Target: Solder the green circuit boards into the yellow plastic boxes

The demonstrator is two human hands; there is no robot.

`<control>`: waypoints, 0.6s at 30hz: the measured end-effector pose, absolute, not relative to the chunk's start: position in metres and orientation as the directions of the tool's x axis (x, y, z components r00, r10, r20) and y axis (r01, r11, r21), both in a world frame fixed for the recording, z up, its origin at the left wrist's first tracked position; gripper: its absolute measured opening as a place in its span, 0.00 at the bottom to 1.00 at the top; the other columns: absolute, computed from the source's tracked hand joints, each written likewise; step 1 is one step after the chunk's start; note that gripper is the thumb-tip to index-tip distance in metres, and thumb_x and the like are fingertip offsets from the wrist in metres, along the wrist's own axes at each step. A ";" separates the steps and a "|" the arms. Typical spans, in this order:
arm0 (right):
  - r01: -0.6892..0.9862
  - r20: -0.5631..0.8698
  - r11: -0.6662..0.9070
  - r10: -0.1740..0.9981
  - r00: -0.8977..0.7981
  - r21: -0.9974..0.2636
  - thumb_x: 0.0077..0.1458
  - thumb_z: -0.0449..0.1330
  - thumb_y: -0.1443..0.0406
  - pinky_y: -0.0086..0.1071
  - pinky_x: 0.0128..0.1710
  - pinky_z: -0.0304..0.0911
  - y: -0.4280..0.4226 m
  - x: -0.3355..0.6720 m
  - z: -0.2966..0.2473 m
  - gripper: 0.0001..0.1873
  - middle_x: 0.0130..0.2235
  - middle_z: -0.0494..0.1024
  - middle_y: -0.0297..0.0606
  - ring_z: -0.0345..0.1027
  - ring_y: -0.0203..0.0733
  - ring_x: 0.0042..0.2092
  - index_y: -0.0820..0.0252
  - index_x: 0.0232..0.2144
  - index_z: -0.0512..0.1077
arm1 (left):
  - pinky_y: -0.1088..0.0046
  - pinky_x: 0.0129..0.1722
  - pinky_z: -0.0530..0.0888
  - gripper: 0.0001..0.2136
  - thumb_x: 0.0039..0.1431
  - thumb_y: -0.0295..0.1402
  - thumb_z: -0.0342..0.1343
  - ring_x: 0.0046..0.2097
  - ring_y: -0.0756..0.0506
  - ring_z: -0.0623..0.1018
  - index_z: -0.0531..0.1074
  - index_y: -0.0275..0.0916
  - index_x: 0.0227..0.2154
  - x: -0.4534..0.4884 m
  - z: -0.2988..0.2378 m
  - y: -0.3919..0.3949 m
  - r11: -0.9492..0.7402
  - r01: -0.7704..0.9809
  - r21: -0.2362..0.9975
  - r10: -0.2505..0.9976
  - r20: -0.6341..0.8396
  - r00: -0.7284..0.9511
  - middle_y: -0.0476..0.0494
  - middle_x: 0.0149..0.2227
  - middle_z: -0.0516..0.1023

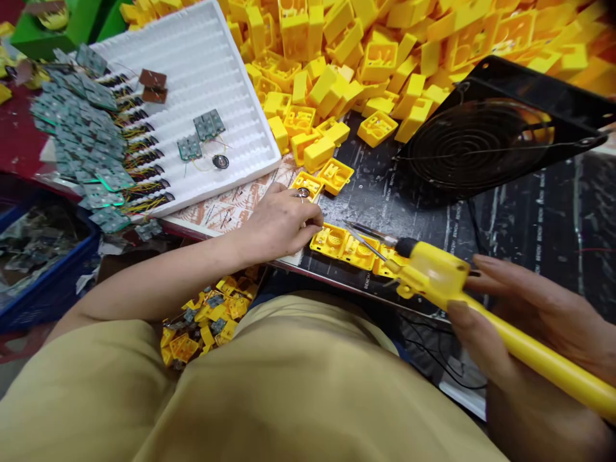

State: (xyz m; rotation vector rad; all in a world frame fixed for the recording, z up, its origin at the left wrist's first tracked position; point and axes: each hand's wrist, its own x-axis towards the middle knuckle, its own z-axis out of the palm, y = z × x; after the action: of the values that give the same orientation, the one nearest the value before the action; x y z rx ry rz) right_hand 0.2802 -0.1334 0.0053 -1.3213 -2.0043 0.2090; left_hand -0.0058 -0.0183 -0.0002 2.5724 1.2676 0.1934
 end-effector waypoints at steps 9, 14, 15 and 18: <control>0.650 0.534 0.573 0.795 -0.290 -0.500 0.59 0.65 0.58 0.30 0.27 0.73 -0.118 0.262 -0.001 0.06 0.30 0.79 0.31 0.76 0.40 0.29 0.50 0.36 0.74 | 0.60 0.44 0.66 0.11 0.56 0.32 0.51 0.36 0.41 0.78 0.79 0.39 0.29 0.005 0.011 -0.011 -0.614 0.775 0.150 0.767 -0.116 0.631 0.44 0.27 0.81; 0.575 0.574 0.687 0.711 -0.406 -0.444 0.61 0.64 0.65 0.25 0.31 0.74 -0.110 0.259 0.003 0.05 0.30 0.79 0.29 0.76 0.34 0.30 0.53 0.35 0.70 | 0.59 0.45 0.67 0.11 0.56 0.32 0.51 0.38 0.40 0.78 0.80 0.39 0.30 0.009 0.015 -0.011 -0.610 0.783 0.121 0.763 -0.177 0.622 0.43 0.29 0.81; 0.580 0.559 0.691 0.709 -0.430 -0.432 0.61 0.64 0.64 0.26 0.32 0.75 -0.110 0.259 0.005 0.05 0.31 0.79 0.30 0.76 0.35 0.30 0.53 0.35 0.70 | 0.59 0.45 0.67 0.11 0.55 0.32 0.51 0.38 0.40 0.78 0.80 0.39 0.30 0.009 0.015 -0.010 -0.613 0.781 0.121 0.761 -0.174 0.625 0.42 0.29 0.81; 0.649 0.485 0.631 0.764 -0.425 -0.425 0.60 0.65 0.58 0.31 0.31 0.75 -0.115 0.259 0.008 0.07 0.32 0.80 0.35 0.77 0.40 0.32 0.52 0.38 0.74 | 0.60 0.43 0.67 0.10 0.54 0.32 0.52 0.36 0.41 0.77 0.79 0.39 0.27 0.008 0.013 -0.010 -0.627 0.767 0.137 0.756 -0.134 0.641 0.43 0.27 0.79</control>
State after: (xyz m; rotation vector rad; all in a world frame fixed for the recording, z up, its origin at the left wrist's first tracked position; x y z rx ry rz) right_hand 0.2593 -0.1154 0.0081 -1.0984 -2.1938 0.2264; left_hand 0.0083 -0.0101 0.0133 2.6783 1.2553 -0.0949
